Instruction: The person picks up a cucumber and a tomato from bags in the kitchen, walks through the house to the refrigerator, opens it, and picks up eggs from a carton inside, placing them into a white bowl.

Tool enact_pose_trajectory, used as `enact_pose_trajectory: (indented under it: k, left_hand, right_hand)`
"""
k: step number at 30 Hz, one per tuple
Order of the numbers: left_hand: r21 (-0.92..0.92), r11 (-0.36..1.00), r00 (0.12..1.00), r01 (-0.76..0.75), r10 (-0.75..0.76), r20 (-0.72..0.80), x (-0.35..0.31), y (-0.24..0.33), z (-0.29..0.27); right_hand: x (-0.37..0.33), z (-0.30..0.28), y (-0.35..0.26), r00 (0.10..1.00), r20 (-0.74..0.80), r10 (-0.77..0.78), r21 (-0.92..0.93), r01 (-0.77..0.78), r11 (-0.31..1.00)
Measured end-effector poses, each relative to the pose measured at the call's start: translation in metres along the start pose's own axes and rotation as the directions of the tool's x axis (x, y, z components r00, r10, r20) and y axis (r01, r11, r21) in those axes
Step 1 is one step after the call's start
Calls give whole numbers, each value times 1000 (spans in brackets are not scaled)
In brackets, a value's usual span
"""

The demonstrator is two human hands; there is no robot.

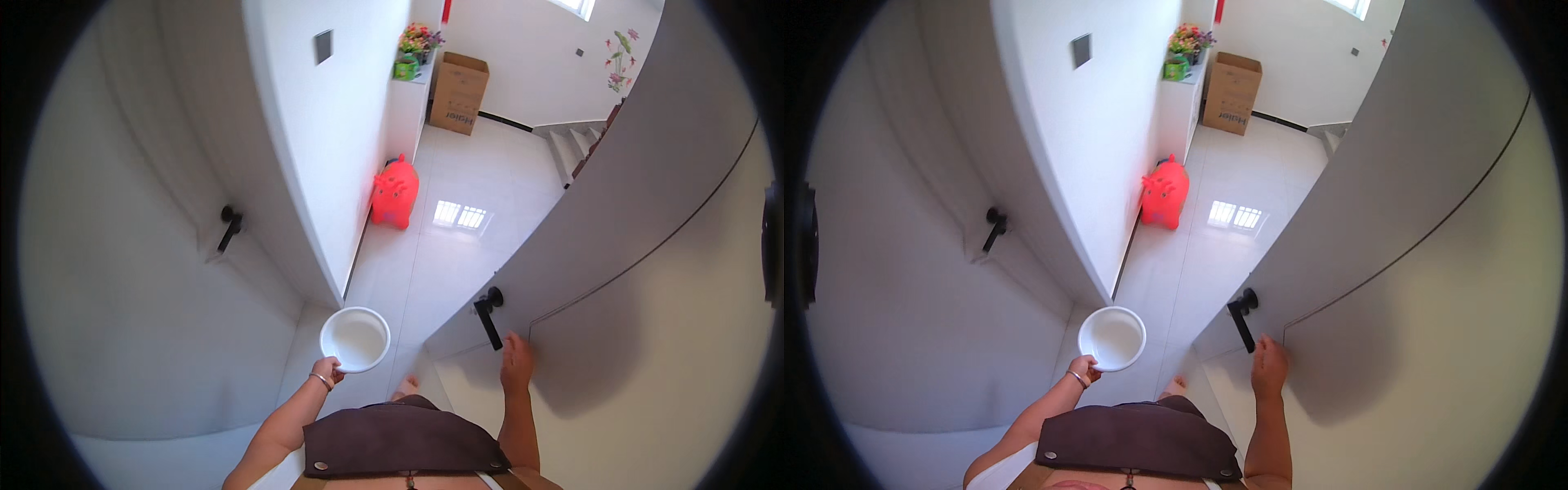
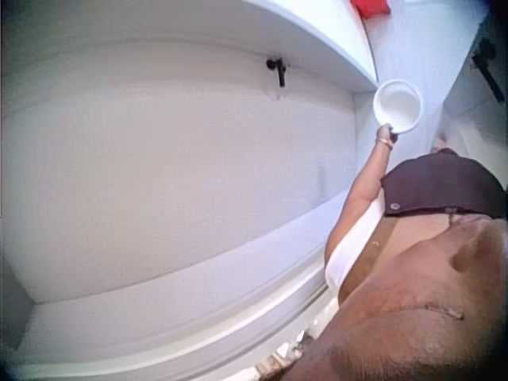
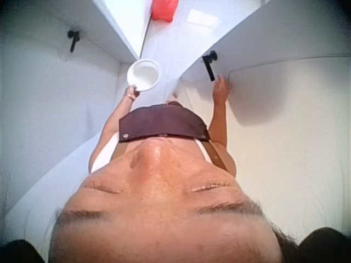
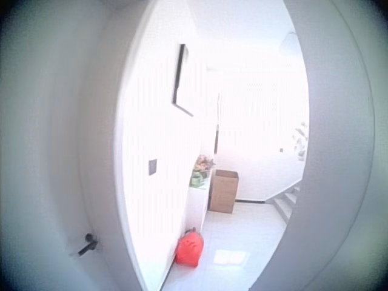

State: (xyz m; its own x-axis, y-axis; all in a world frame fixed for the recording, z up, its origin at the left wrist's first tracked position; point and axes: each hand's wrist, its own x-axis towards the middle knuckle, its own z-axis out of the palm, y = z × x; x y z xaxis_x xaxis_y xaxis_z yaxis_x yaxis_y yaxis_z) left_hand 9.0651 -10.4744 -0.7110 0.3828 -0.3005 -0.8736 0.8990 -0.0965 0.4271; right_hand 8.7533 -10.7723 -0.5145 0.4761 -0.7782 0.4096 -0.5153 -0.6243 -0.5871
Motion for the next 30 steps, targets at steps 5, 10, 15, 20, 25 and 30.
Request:
enact_pose_trajectory:
  k: [5, 10, 15, 20, 25, 30]
  left_hand:
    - [111, 994, 999, 16, -12, -35, 81, 58, -24]
    - [121, 993, 992, 8, 7, -126, 198, 95, -54]
    - [178, 976, 975, 127, -90, -204, 303, 144, -68]
    - [277, 946, 964, 169, -100, -246, 434, 230, 0]
    - [411, 910, 977, 58, 34, -212, 516, 319, 186]
    - [771, 569, 958, -286, 182, 221, 500, 357, 456]
  right_hand:
    - [39, 80, -11, 908, 298, 295, -327, -193, 925]
    - [56, 147, 35, 865, 77, 495, -378, -434, 818]
    - [60, 191, 79, 799, -119, 589, -410, -580, 704]
    - [81, 229, 117, 669, -374, 643, -420, -740, 526]
    - [119, 200, 116, 562, -430, 706, -498, -800, 334]
    - [150, 208, 87, 505, -489, 712, -488, -834, 257]
